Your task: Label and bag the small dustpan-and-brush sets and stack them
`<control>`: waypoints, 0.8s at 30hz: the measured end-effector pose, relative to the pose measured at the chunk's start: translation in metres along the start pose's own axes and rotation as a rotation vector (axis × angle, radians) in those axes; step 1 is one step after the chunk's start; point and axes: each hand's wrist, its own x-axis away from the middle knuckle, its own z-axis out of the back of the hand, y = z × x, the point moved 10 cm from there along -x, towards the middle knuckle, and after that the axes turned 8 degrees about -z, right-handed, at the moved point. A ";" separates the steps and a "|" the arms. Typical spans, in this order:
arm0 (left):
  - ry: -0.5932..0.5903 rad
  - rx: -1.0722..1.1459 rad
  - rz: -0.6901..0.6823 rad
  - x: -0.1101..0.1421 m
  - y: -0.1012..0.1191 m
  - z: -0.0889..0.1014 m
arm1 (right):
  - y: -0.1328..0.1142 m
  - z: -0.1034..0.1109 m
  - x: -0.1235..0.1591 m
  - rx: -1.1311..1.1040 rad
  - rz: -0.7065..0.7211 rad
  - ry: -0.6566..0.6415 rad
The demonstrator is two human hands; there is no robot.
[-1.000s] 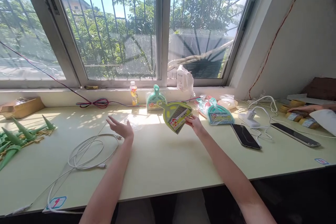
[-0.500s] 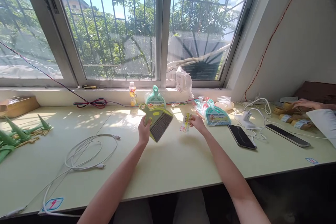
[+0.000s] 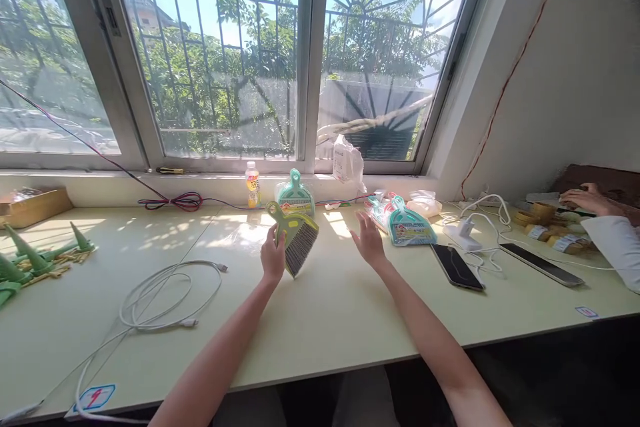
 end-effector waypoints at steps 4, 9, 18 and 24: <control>-0.083 0.002 -0.178 0.021 0.035 -0.015 | -0.073 -0.005 0.026 -0.388 0.122 -0.096; -0.240 0.126 -0.379 0.046 0.071 -0.028 | -0.114 -0.006 0.047 -0.570 0.062 -0.115; -0.240 0.116 -0.306 0.025 0.057 -0.030 | -0.098 0.004 0.031 -0.682 -0.035 -0.151; 0.179 -0.030 0.011 -0.028 -0.026 0.039 | -0.096 0.007 0.025 -0.716 -0.021 -0.290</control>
